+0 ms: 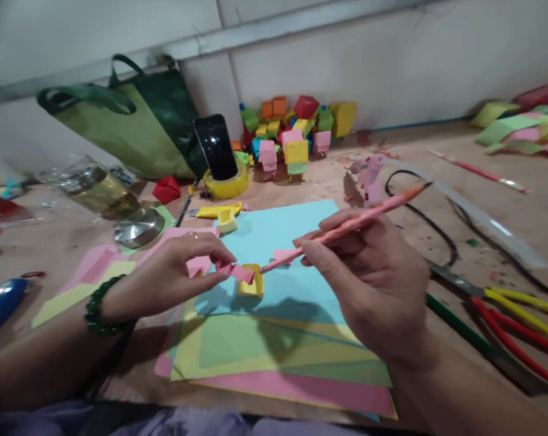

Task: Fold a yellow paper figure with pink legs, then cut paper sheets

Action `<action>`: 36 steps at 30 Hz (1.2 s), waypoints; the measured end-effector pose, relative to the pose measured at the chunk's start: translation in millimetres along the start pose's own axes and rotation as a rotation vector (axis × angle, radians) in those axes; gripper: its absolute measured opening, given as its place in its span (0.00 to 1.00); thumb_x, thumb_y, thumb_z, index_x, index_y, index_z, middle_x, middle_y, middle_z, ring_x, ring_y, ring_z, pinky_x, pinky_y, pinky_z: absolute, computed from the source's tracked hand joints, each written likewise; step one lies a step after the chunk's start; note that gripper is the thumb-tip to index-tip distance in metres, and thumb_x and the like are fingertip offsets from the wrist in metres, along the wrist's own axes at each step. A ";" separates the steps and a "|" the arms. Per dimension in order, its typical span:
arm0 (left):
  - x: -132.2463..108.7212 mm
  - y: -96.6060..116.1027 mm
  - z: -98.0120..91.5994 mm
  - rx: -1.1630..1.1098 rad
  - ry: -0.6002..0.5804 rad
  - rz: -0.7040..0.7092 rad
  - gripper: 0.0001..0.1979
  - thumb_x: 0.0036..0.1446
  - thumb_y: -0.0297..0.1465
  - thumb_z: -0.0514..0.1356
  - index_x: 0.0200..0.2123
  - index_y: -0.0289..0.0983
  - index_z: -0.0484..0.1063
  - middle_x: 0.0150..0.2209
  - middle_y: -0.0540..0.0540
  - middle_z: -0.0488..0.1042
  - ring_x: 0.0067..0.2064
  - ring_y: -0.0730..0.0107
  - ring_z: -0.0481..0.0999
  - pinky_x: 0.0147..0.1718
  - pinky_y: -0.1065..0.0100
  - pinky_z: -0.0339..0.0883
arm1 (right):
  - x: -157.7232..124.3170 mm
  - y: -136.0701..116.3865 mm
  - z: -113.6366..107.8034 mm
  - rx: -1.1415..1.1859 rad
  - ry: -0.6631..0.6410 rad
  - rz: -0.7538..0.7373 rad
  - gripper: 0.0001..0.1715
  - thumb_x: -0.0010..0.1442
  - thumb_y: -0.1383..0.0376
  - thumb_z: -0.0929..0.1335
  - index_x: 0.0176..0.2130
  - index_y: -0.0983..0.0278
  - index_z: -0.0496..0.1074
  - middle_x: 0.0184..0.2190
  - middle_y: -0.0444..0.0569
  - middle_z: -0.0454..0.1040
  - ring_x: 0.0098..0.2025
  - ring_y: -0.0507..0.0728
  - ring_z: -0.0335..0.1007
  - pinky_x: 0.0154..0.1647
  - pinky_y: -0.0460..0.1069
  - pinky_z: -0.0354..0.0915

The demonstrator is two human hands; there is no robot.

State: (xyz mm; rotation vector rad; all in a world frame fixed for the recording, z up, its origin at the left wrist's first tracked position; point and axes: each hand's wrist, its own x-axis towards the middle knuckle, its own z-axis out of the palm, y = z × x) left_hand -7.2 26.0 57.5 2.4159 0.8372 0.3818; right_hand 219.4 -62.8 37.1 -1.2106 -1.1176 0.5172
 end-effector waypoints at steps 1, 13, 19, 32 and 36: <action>0.1 -0.8 0.2 0.015 0.002 0.004 0.05 0.54 0.27 0.60 0.34 0.38 0.75 0.31 0.49 0.76 0.34 0.71 0.72 0.36 0.69 0.64 | -1.1 0.7 0.7 -0.003 -0.011 -0.008 0.09 0.52 0.69 0.73 0.35 0.62 0.71 0.28 0.43 0.78 0.25 0.50 0.75 0.27 0.44 0.73; 5.2 10.0 -2.4 0.302 -0.021 0.133 0.09 0.52 0.22 0.57 0.34 0.37 0.76 0.31 0.47 0.72 0.36 0.66 0.70 0.41 0.63 0.60 | -8.2 11.6 6.0 0.024 -0.145 -0.103 0.10 0.54 0.74 0.71 0.38 0.65 0.70 0.32 0.45 0.76 0.30 0.50 0.75 0.32 0.42 0.73; 12.1 15.5 -2.3 0.235 -0.062 0.113 0.08 0.53 0.24 0.58 0.35 0.37 0.77 0.31 0.48 0.72 0.34 0.69 0.70 0.36 0.65 0.60 | -10.3 11.6 7.5 -0.025 -0.147 -0.093 0.10 0.55 0.73 0.71 0.38 0.65 0.70 0.32 0.45 0.76 0.31 0.50 0.76 0.33 0.43 0.73; 15.1 10.5 8.3 0.263 -0.106 0.070 0.09 0.54 0.27 0.57 0.33 0.37 0.77 0.30 0.47 0.72 0.33 0.68 0.69 0.36 0.64 0.58 | -12.0 23.0 11.5 -0.103 -0.225 -0.051 0.09 0.56 0.70 0.71 0.38 0.63 0.69 0.34 0.49 0.76 0.34 0.56 0.77 0.35 0.51 0.75; 13.3 9.9 9.4 0.289 -0.126 0.072 0.09 0.55 0.27 0.56 0.33 0.37 0.77 0.30 0.47 0.72 0.33 0.68 0.69 0.35 0.64 0.58 | -13.9 25.8 11.4 -0.133 -0.255 -0.087 0.08 0.57 0.69 0.70 0.38 0.62 0.68 0.35 0.48 0.75 0.35 0.57 0.77 0.36 0.51 0.75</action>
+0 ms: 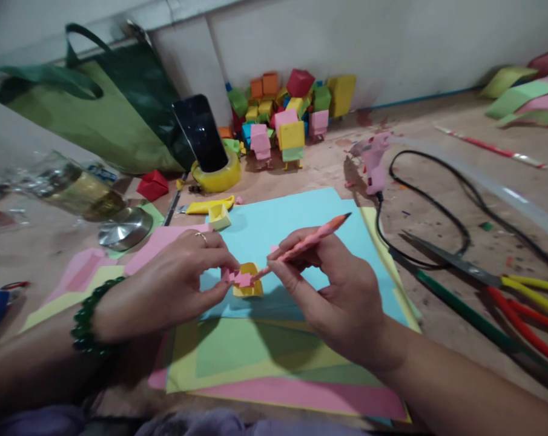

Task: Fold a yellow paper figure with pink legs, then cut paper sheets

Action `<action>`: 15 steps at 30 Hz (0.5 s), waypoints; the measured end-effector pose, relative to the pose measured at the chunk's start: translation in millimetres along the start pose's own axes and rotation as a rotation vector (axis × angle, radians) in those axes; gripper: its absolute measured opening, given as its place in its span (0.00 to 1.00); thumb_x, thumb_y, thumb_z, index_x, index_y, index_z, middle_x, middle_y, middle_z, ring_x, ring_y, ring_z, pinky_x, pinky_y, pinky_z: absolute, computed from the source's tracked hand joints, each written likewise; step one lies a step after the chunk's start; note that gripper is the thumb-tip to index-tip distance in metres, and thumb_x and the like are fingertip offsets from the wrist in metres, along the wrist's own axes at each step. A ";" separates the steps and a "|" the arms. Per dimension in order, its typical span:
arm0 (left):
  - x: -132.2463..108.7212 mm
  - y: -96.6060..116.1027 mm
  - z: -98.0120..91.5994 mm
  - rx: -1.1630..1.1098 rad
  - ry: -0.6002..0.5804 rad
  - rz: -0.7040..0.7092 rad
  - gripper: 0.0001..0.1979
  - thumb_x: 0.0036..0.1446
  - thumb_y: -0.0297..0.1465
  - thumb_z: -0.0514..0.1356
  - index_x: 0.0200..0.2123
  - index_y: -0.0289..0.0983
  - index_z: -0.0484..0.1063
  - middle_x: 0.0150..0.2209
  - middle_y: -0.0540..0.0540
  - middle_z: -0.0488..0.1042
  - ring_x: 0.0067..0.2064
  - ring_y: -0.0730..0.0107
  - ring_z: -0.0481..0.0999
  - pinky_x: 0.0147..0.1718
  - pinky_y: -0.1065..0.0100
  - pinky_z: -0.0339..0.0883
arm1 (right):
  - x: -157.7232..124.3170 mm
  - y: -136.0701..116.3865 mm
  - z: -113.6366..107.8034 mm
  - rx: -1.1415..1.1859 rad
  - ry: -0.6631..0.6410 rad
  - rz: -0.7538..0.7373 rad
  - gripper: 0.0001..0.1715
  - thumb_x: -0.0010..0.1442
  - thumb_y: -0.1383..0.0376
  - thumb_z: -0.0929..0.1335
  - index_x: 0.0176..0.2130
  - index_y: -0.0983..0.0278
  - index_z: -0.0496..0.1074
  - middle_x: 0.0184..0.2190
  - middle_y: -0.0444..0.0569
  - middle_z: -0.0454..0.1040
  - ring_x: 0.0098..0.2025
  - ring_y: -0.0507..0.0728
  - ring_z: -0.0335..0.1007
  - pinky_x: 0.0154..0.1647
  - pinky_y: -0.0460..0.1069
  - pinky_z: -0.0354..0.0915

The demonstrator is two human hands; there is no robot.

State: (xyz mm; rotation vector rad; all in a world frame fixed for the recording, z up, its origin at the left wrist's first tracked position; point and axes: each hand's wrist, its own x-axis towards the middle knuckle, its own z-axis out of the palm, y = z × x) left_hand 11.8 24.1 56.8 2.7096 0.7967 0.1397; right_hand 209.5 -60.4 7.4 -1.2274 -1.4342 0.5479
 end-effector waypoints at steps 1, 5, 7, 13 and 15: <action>-0.3 -0.1 0.7 0.003 -0.004 0.000 0.09 0.55 0.28 0.56 0.34 0.37 0.77 0.30 0.47 0.72 0.33 0.67 0.69 0.35 0.64 0.58 | -0.6 0.4 0.0 -0.019 -0.007 -0.010 0.08 0.57 0.69 0.70 0.38 0.62 0.68 0.35 0.48 0.75 0.35 0.56 0.77 0.35 0.51 0.75; -0.3 -0.7 3.1 0.018 -0.010 0.004 0.09 0.56 0.28 0.56 0.35 0.37 0.77 0.30 0.46 0.72 0.34 0.67 0.69 0.35 0.64 0.57 | -1.6 -0.1 0.0 -0.141 -0.034 -0.055 0.08 0.58 0.69 0.70 0.39 0.63 0.68 0.36 0.48 0.76 0.35 0.54 0.77 0.35 0.48 0.74; 0.6 -0.9 3.7 0.029 -0.013 0.008 0.09 0.56 0.28 0.56 0.35 0.37 0.77 0.30 0.46 0.72 0.33 0.67 0.68 0.35 0.64 0.57 | -1.1 -0.9 0.6 -0.198 -0.052 -0.096 0.07 0.58 0.69 0.69 0.39 0.63 0.68 0.36 0.47 0.76 0.35 0.53 0.77 0.36 0.46 0.73; 2.2 -0.5 4.7 0.054 -0.047 0.015 0.09 0.57 0.29 0.56 0.34 0.38 0.77 0.29 0.46 0.72 0.34 0.66 0.68 0.35 0.63 0.57 | -2.0 0.7 4.3 -0.293 -0.077 -0.208 0.08 0.58 0.72 0.68 0.40 0.64 0.68 0.35 0.47 0.76 0.36 0.52 0.77 0.37 0.44 0.71; 2.6 0.0 4.8 0.052 -0.065 0.013 0.09 0.57 0.29 0.56 0.33 0.38 0.77 0.30 0.46 0.72 0.34 0.66 0.69 0.35 0.63 0.57 | -2.5 1.5 4.9 -0.313 -0.088 -0.233 0.08 0.58 0.72 0.68 0.40 0.64 0.68 0.35 0.47 0.76 0.38 0.53 0.77 0.39 0.46 0.71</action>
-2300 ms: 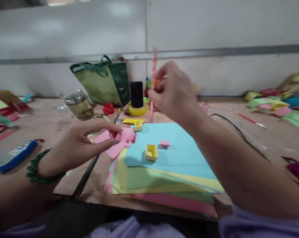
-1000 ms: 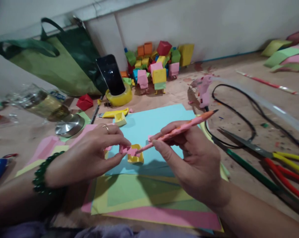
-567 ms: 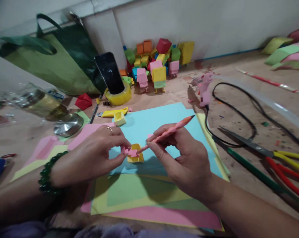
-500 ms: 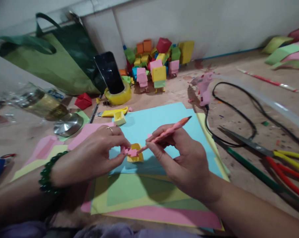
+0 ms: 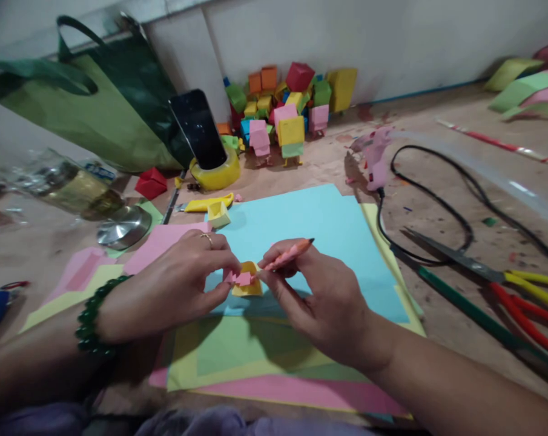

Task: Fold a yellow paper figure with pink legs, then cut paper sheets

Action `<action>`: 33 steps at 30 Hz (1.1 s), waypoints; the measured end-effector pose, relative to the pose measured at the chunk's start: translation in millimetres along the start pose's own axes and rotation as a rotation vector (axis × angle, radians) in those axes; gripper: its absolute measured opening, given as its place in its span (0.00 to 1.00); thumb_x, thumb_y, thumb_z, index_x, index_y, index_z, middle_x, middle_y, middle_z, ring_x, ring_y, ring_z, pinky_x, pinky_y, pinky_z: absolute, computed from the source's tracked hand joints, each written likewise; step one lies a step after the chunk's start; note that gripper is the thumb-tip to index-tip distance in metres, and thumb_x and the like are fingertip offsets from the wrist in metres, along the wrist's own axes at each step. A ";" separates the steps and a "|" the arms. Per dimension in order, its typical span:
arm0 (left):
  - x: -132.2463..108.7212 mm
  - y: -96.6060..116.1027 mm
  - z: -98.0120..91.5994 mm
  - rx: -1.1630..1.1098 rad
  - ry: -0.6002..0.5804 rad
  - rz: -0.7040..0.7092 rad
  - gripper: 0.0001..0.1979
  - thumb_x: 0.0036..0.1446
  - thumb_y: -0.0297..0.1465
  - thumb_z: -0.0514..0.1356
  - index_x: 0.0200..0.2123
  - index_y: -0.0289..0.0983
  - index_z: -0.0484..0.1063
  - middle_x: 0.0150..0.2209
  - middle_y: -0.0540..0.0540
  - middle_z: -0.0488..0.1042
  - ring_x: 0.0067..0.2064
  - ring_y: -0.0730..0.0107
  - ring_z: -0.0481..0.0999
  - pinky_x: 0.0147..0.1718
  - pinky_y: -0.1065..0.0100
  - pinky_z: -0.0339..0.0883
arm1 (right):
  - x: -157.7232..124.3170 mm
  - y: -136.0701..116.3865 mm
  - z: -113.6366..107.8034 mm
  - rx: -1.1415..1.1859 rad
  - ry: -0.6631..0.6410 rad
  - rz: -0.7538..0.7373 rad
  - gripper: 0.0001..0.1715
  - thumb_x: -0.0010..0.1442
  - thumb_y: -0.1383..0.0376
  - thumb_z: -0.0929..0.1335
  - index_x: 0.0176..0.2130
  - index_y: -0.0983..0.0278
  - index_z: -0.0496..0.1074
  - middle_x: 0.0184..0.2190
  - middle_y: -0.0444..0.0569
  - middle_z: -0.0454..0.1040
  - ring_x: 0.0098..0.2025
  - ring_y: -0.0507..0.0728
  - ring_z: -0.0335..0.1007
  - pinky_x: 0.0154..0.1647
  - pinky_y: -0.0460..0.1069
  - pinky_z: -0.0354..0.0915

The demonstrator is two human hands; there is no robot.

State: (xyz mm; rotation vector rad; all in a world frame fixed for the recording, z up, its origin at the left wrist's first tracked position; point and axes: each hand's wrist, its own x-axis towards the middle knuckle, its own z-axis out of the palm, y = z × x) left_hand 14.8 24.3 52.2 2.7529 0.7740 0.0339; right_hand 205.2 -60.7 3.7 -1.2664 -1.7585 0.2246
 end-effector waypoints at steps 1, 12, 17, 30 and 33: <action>0.3 0.1 0.0 -0.003 -0.008 0.000 0.09 0.57 0.29 0.56 0.33 0.37 0.77 0.30 0.46 0.72 0.34 0.66 0.69 0.36 0.63 0.57 | 0.0 0.2 0.2 -0.007 -0.002 -0.007 0.08 0.58 0.72 0.68 0.40 0.64 0.68 0.35 0.47 0.77 0.38 0.53 0.77 0.39 0.46 0.71; 1.4 -1.3 -1.4 -0.032 0.003 0.026 0.09 0.57 0.28 0.55 0.34 0.37 0.77 0.30 0.46 0.73 0.33 0.67 0.69 0.35 0.64 0.57 | 3.7 2.1 6.9 -0.019 -0.102 -0.045 0.06 0.62 0.70 0.65 0.40 0.61 0.67 0.36 0.47 0.76 0.39 0.55 0.76 0.38 0.48 0.72; -1.9 -1.3 -2.5 -0.048 0.016 0.014 0.09 0.58 0.29 0.55 0.36 0.37 0.76 0.31 0.46 0.73 0.35 0.66 0.70 0.37 0.63 0.58 | 7.7 -0.4 6.6 0.003 -0.172 -0.211 0.09 0.63 0.73 0.62 0.42 0.61 0.64 0.36 0.48 0.76 0.38 0.54 0.75 0.38 0.47 0.71; -4.6 -1.0 -3.2 -0.065 -0.006 -0.008 0.10 0.58 0.31 0.56 0.33 0.37 0.77 0.30 0.46 0.73 0.34 0.67 0.70 0.37 0.63 0.58 | 7.2 3.5 9.1 0.040 -0.184 -0.117 0.09 0.63 0.74 0.61 0.41 0.61 0.62 0.35 0.48 0.74 0.36 0.53 0.74 0.36 0.46 0.70; -4.6 -1.5 -2.7 -0.069 -0.001 -0.004 0.10 0.58 0.31 0.56 0.33 0.37 0.77 0.30 0.45 0.74 0.34 0.67 0.70 0.36 0.64 0.58 | 7.6 3.2 6.3 0.022 -0.153 -0.077 0.09 0.62 0.73 0.63 0.42 0.61 0.64 0.36 0.47 0.73 0.36 0.53 0.74 0.37 0.46 0.70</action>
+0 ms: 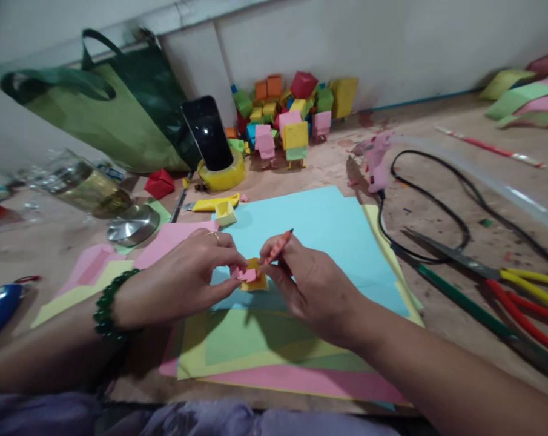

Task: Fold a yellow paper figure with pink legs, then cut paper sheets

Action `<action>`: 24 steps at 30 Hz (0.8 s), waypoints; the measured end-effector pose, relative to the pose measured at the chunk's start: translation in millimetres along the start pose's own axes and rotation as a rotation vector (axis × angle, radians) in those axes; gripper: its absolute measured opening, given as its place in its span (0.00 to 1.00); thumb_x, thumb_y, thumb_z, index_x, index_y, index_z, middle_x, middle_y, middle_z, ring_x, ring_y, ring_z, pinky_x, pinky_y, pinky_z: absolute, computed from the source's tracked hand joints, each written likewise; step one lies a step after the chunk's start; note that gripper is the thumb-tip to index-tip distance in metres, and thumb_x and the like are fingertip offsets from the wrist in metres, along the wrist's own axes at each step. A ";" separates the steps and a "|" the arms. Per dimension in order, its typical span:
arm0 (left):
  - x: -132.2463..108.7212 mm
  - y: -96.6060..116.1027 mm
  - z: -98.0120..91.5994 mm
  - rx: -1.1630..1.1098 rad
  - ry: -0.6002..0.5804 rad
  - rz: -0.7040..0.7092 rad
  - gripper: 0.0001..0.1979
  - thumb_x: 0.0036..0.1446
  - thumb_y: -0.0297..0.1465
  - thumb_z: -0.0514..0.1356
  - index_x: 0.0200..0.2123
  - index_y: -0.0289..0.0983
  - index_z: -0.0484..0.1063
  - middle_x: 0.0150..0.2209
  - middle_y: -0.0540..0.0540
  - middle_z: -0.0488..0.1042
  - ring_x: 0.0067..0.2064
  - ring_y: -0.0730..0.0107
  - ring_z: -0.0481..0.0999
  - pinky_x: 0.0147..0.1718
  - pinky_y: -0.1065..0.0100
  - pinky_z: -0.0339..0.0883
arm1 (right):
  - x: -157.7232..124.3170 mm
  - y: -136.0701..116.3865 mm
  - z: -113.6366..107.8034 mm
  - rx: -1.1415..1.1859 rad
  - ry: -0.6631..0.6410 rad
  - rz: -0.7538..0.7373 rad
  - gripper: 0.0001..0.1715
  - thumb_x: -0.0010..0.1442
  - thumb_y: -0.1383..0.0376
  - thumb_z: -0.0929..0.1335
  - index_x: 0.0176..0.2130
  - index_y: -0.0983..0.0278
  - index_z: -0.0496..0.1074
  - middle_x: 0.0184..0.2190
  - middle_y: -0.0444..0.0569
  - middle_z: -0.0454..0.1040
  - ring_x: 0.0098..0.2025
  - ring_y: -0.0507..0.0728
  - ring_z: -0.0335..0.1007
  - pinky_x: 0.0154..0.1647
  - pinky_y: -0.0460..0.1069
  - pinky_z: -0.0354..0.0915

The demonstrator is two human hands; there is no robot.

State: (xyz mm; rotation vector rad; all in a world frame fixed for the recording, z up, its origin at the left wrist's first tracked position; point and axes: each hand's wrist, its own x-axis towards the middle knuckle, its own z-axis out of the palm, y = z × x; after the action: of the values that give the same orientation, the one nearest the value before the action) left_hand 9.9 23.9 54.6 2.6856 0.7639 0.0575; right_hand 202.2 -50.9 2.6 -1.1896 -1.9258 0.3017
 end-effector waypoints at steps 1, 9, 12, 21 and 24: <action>0.2 -0.1 0.3 0.002 0.002 0.006 0.10 0.58 0.30 0.56 0.33 0.37 0.77 0.30 0.45 0.74 0.34 0.67 0.70 0.37 0.64 0.58 | -0.2 -0.4 -1.0 0.004 0.001 0.007 0.09 0.62 0.73 0.64 0.42 0.61 0.64 0.35 0.47 0.73 0.36 0.53 0.74 0.37 0.46 0.70; 0.8 -2.4 2.7 0.010 -0.004 0.023 0.10 0.58 0.30 0.56 0.33 0.37 0.77 0.29 0.46 0.73 0.33 0.68 0.70 0.36 0.64 0.57 | 0.0 -0.5 0.4 0.007 0.004 -0.025 0.08 0.62 0.72 0.63 0.41 0.61 0.65 0.36 0.48 0.74 0.37 0.54 0.75 0.37 0.47 0.71; 1.0 -3.2 2.8 0.018 -0.005 0.026 0.10 0.58 0.30 0.55 0.34 0.37 0.77 0.30 0.46 0.73 0.34 0.68 0.70 0.36 0.64 0.57 | 0.4 -0.1 2.7 -0.036 0.007 -0.134 0.10 0.61 0.74 0.63 0.42 0.61 0.64 0.35 0.49 0.74 0.37 0.55 0.75 0.37 0.48 0.72; 1.8 -0.5 3.9 0.039 0.023 0.036 0.10 0.58 0.31 0.56 0.32 0.37 0.77 0.29 0.46 0.73 0.31 0.69 0.70 0.38 0.63 0.58 | -2.5 3.8 2.3 0.009 0.058 0.087 0.06 0.61 0.69 0.65 0.40 0.62 0.64 0.34 0.47 0.74 0.27 0.50 0.73 0.28 0.45 0.70; 1.7 -0.3 4.5 0.024 0.022 0.029 0.09 0.58 0.31 0.57 0.32 0.37 0.78 0.28 0.47 0.73 0.30 0.69 0.69 0.38 0.63 0.58 | -1.9 1.8 1.0 0.031 0.129 0.084 0.07 0.59 0.69 0.67 0.39 0.62 0.64 0.34 0.46 0.74 0.28 0.51 0.72 0.28 0.45 0.70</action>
State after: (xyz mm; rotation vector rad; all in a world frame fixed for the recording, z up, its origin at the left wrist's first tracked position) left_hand 11.8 23.5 50.2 2.7232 0.7369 0.0851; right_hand 202.9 -51.3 -0.1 -1.2411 -1.7577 0.2909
